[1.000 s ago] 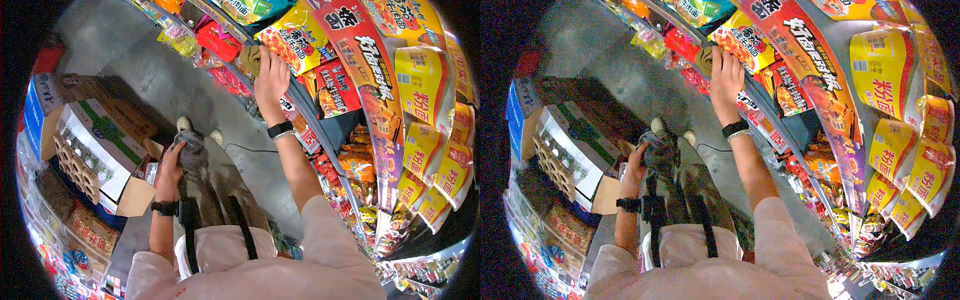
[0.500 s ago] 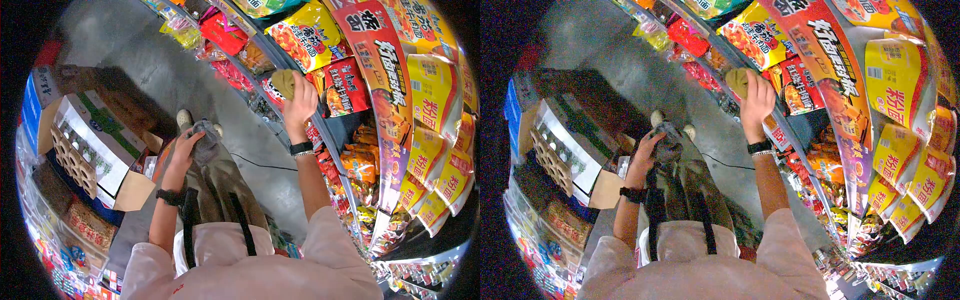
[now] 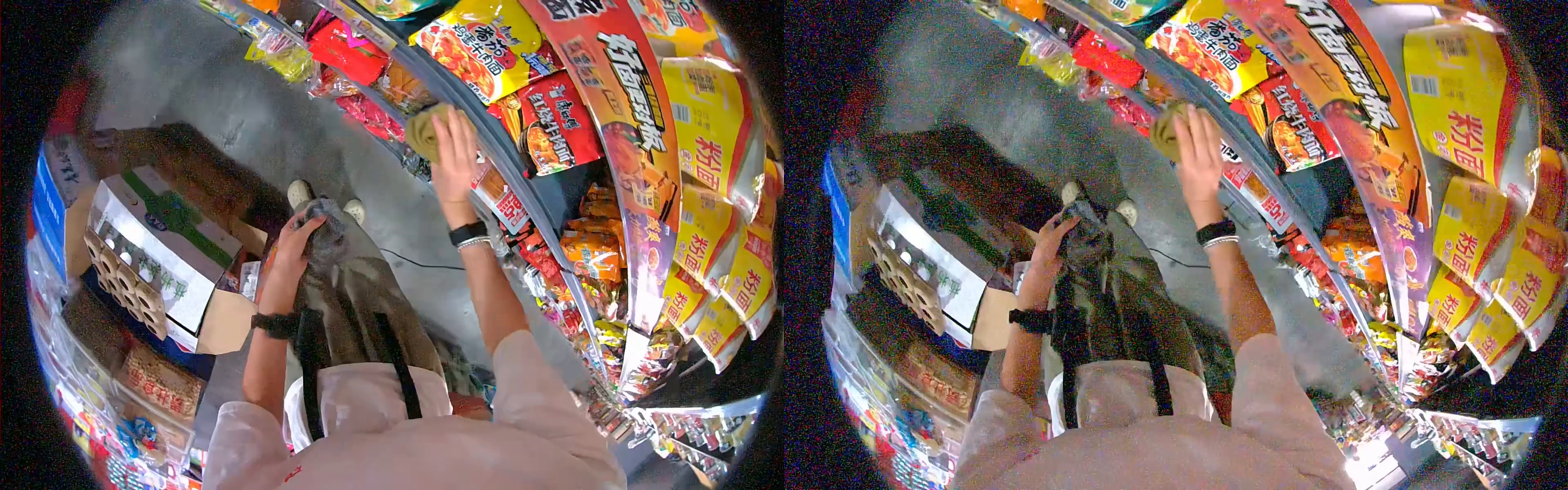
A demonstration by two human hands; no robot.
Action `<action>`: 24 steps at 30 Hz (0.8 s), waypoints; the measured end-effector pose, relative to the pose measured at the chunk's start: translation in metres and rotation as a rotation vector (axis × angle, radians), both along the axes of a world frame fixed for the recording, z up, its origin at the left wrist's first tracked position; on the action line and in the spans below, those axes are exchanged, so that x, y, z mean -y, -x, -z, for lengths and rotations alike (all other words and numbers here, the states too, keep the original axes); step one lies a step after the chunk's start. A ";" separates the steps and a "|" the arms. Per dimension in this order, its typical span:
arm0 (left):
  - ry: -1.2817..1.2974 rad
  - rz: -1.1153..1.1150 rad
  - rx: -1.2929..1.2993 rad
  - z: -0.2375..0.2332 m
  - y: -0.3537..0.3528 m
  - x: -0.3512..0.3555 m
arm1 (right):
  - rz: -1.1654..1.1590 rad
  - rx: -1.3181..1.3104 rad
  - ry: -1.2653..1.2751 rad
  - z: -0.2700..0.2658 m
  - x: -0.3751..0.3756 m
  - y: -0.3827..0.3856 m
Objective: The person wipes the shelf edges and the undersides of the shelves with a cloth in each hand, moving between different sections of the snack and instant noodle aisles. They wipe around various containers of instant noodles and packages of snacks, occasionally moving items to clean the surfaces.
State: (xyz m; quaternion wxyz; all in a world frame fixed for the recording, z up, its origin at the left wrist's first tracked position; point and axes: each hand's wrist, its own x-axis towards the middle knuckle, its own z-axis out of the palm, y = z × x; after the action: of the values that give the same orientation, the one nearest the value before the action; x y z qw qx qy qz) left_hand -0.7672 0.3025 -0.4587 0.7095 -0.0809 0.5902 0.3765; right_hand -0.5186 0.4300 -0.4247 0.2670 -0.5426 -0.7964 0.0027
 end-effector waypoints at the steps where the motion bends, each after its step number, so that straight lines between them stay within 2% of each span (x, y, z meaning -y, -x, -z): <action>1: -0.002 0.012 -0.005 -0.002 0.000 -0.002 | 0.002 0.007 -0.037 0.003 -0.003 0.007; 6: 0.044 0.066 -0.038 -0.012 -0.002 -0.006 | 0.108 -0.062 -0.075 0.005 -0.008 0.023; 8: 0.054 0.086 -0.059 -0.021 -0.006 -0.009 | 0.010 -0.137 -0.022 0.007 -0.020 0.027; 10: 0.071 0.101 -0.082 -0.031 -0.010 -0.011 | 0.012 -0.106 -0.047 0.006 -0.023 0.025; 13: -0.067 0.207 -0.182 -0.038 -0.017 -0.010 | 0.002 -0.074 -0.031 0.002 -0.022 0.026; 15: -0.060 0.174 -0.098 -0.037 -0.021 -0.015 | 0.027 -0.084 0.024 -0.004 -0.020 0.027; 17: -0.027 0.189 -0.068 -0.010 -0.020 -0.013 | 0.026 -0.055 0.014 -0.008 -0.017 0.023; 19: 0.005 0.202 -0.037 -0.008 -0.024 -0.016 | 0.024 -0.023 0.004 -0.006 -0.012 0.014; 22: 0.005 0.195 -0.051 -0.013 -0.027 -0.018 | 0.080 -0.112 0.087 0.001 0.003 -0.005; 24: 0.015 0.223 -0.099 -0.016 -0.029 -0.019 | 0.077 0.033 0.056 -0.008 0.023 -0.024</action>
State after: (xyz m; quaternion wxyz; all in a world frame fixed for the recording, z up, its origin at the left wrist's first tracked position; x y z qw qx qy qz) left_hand -0.7382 0.3219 -0.4426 0.7163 -0.0013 0.6326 0.2944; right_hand -0.4951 0.4073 -0.4164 0.2383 -0.5801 -0.7788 0.0057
